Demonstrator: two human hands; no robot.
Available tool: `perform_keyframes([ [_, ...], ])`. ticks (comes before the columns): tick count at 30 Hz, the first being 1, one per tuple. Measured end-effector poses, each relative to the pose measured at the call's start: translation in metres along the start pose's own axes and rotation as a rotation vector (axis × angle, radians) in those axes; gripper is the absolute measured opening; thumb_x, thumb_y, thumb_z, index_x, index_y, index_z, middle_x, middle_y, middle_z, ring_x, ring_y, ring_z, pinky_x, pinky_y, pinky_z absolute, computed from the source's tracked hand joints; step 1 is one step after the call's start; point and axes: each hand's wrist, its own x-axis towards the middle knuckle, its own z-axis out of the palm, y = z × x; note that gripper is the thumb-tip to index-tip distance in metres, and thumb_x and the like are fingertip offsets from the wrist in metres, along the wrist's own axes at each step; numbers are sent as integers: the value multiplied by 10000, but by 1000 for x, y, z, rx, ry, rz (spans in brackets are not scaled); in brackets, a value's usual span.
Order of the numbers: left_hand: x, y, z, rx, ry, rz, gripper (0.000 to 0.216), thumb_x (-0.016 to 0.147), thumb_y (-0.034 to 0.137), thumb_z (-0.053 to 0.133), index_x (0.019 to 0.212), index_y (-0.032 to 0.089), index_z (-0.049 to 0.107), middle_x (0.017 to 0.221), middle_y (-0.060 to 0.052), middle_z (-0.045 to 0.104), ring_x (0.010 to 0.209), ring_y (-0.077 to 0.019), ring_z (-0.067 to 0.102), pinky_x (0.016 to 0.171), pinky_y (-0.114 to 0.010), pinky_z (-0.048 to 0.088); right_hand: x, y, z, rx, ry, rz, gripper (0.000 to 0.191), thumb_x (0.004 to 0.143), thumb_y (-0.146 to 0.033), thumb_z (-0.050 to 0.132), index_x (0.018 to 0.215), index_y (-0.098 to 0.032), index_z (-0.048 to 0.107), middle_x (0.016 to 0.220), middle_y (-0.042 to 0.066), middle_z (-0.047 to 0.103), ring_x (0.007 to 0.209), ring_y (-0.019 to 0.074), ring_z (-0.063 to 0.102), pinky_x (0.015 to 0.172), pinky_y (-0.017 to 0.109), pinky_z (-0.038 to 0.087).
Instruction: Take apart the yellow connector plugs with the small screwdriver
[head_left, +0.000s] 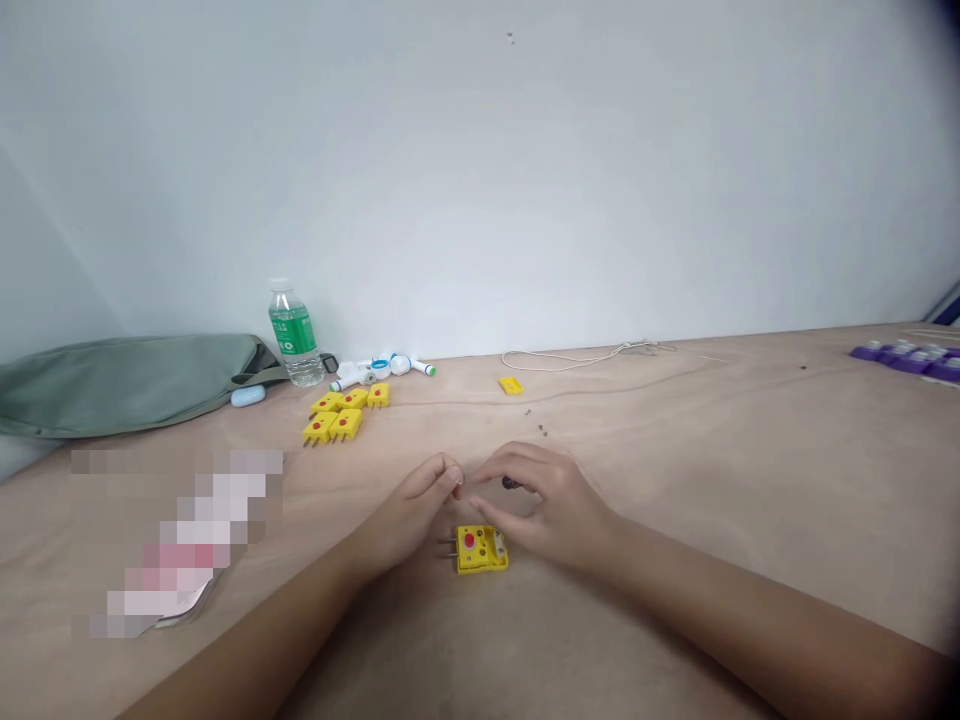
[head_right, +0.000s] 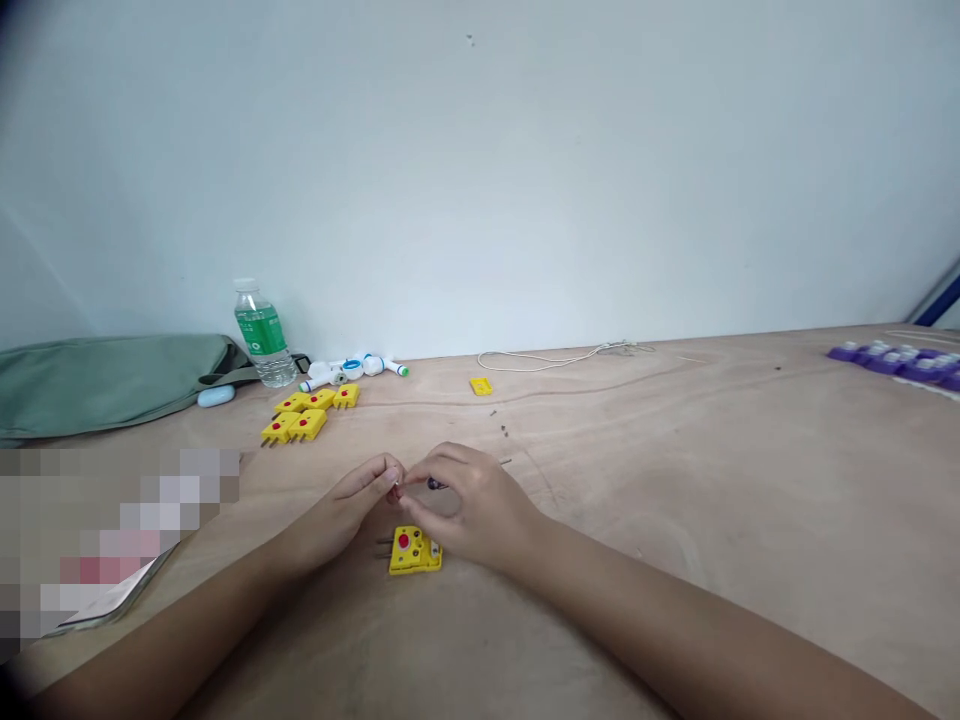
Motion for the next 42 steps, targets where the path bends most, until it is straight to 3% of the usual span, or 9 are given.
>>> perform_keyframes([
  [5, -2, 1, 5, -182, -3, -42, 307, 910, 450, 328, 770, 190, 410, 724, 28, 447, 688, -125, 438, 645, -230, 397, 1, -2, 10, -42, 44, -7, 119, 767, -146, 582, 848, -160, 668, 769, 61, 689, 698, 150, 629, 644, 256, 506],
  [11, -4, 0, 8, -269, -29, -67, 294, 899, 441, 371, 777, 184, 448, 760, 19, 506, 732, -135, 499, 699, -249, 431, -1, -1, 11, -54, -14, 25, 136, 780, -151, 539, 820, -173, 667, 777, 59, 700, 696, 153, 632, 640, 253, 500],
  [16, -5, 1, 0, -7, 42, -30, 228, 902, 344, 373, 864, 183, 531, 848, -5, 558, 853, -157, 523, 790, -260, 426, 4, 20, -8, -127, -83, 95, 108, 731, -149, 557, 736, -174, 662, 731, 41, 685, 663, 143, 613, 616, 239, 469],
  [20, -4, -2, -7, 136, 67, -59, 213, 870, 333, 416, 797, 178, 542, 756, 11, 556, 740, -149, 524, 674, -238, 428, 2, 70, -47, -207, -168, 337, 97, 685, -168, 565, 711, -179, 658, 747, 31, 675, 662, 141, 579, 584, 235, 422],
  [24, -2, -7, -9, 218, 152, -84, 195, 846, 304, 431, 755, 177, 546, 699, 16, 547, 701, -158, 516, 635, -248, 397, -14, 121, -79, -208, -257, 449, 119, 671, -196, 565, 680, -170, 681, 671, 28, 672, 548, 122, 527, 511, 235, 382],
  [27, -1, -9, -10, 278, 191, -89, 182, 825, 284, 443, 725, 180, 554, 680, 16, 554, 695, -168, 519, 627, -255, 382, -26, 143, -86, -183, -307, 491, 156, 682, -229, 568, 723, -159, 702, 716, 43, 693, 568, 132, 544, 520, 241, 394],
  [33, -1, -8, -11, 362, 181, -97, 182, 808, 275, 440, 716, 188, 571, 689, 8, 592, 694, -179, 538, 618, -260, 386, -30, 151, -81, -111, -352, 463, 211, 715, -302, 581, 798, -165, 719, 835, 62, 705, 725, 163, 603, 651, 263, 437],
  [42, -1, -8, -11, 443, 150, -103, 201, 804, 291, 428, 727, 197, 589, 718, -3, 627, 712, -193, 552, 640, -278, 398, -34, 155, -88, -40, -377, 409, 245, 714, -353, 598, 795, -157, 721, 845, 80, 689, 759, 169, 609, 674, 275, 451],
])
